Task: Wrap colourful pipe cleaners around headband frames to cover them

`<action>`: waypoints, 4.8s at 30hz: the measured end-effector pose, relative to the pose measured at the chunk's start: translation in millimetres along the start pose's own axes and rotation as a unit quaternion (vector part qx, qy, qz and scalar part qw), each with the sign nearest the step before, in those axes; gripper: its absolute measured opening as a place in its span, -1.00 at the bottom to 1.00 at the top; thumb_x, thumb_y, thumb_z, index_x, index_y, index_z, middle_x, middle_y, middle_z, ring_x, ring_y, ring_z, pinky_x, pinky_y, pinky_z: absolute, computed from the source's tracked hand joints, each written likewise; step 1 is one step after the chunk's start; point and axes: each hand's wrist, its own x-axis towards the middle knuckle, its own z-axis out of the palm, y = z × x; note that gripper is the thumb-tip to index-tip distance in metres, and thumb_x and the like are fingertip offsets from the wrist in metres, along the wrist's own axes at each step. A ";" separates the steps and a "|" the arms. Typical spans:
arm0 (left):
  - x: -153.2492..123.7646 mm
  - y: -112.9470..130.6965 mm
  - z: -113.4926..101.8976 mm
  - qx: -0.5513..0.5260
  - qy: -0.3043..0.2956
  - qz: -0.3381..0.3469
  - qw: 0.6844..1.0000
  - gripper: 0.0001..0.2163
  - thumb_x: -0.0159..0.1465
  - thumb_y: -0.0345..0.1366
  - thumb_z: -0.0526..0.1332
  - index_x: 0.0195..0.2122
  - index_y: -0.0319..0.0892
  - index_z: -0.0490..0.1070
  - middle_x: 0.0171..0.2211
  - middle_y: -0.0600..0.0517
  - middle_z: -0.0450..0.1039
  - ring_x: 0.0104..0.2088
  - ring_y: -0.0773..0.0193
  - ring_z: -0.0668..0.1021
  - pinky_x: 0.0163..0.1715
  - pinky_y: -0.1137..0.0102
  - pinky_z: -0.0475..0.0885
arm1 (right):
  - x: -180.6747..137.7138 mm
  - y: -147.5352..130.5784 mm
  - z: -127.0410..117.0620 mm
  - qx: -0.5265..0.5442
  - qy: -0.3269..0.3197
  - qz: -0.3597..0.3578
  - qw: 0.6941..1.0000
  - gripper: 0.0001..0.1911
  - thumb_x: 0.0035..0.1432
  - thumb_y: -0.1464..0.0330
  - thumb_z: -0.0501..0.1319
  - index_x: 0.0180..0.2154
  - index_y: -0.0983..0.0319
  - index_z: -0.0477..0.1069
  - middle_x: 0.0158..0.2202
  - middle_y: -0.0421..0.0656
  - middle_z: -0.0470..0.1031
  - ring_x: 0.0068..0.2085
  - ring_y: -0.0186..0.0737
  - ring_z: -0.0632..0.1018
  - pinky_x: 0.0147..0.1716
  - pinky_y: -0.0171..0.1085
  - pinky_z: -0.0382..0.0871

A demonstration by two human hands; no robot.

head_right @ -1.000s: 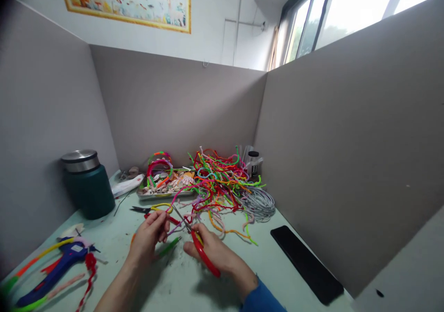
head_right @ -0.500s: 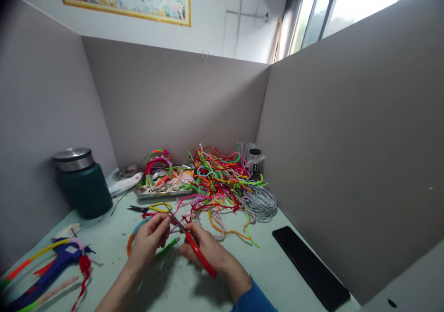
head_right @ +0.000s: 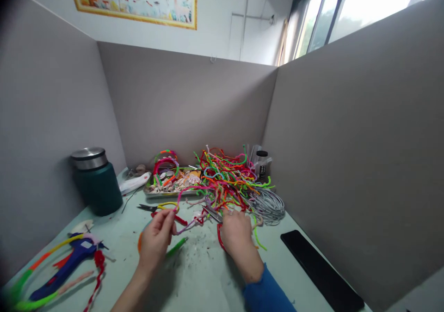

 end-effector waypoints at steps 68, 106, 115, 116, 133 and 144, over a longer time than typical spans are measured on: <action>4.5 -8.7 2.3 -0.150 -0.131 -0.117 0.973 -0.77 0.08 -0.14 0.20 -0.54 -0.18 0.25 -0.71 0.20 0.25 -0.73 0.50 0.22 -0.73 0.57 0.09 | -25.7 -38.7 23.7 0.563 -0.158 -0.201 0.786 -0.59 0.01 0.23 0.27 -0.09 0.17 0.28 -0.38 -0.27 0.32 -0.41 -0.35 0.30 -0.44 -0.40 0.17; 7.4 -6.4 1.3 -0.085 -0.121 -0.146 0.978 -0.70 0.05 -0.04 0.24 -0.41 -0.22 0.39 -0.72 0.23 0.18 -0.74 0.51 0.21 -0.74 0.58 0.13 | 2.3 -4.1 15.3 0.186 0.041 -0.024 0.981 -0.66 0.18 0.18 0.09 -0.03 0.13 0.34 -0.28 -0.07 0.51 -0.28 -0.11 0.50 -0.34 -0.28 0.21; 6.6 -13.7 5.2 -0.190 -0.196 -0.208 0.939 -0.64 0.04 -0.06 0.27 -0.28 -0.26 0.40 -0.70 0.21 0.30 -0.80 0.57 0.12 -0.76 0.58 0.16 | 11.7 -1.6 1.5 0.241 0.131 -0.099 0.957 -0.77 0.22 0.36 0.08 -0.18 0.21 0.47 -0.20 -0.03 0.48 -0.11 -0.13 0.44 -0.11 -0.24 0.24; 6.4 -14.6 5.1 -0.204 -0.212 -0.208 0.933 -0.67 0.07 -0.07 0.26 -0.29 -0.25 0.39 -0.72 0.21 0.29 -0.81 0.58 0.10 -0.76 0.57 0.17 | 9.0 -13.2 0.8 0.313 0.121 -0.166 0.927 -0.77 0.23 0.35 0.08 -0.14 0.19 0.46 -0.18 -0.07 0.48 -0.12 -0.19 0.45 -0.11 -0.28 0.25; 4.2 -18.2 6.2 -0.194 -0.230 -0.262 0.917 -0.65 0.13 0.01 0.17 -0.43 -0.24 0.31 -0.66 0.11 0.37 -0.80 0.53 0.16 -0.77 0.51 0.26 | 2.4 -41.2 37.6 0.574 0.097 -0.159 0.797 -0.85 0.16 0.36 0.15 -0.42 0.24 0.44 -0.43 -0.21 0.41 -0.37 -0.30 0.41 -0.38 -0.35 0.23; 7.0 -25.8 3.7 -0.019 -0.273 -0.158 0.949 -0.68 0.11 0.00 0.16 -0.48 -0.20 0.29 -0.62 0.14 0.36 -0.76 0.50 0.19 -0.73 0.52 0.18 | 1.0 -44.4 49.6 0.600 0.078 -0.090 0.791 -0.78 0.17 0.28 0.11 -0.48 0.24 0.34 -0.55 -0.26 0.32 -0.47 -0.34 0.34 -0.48 -0.38 0.18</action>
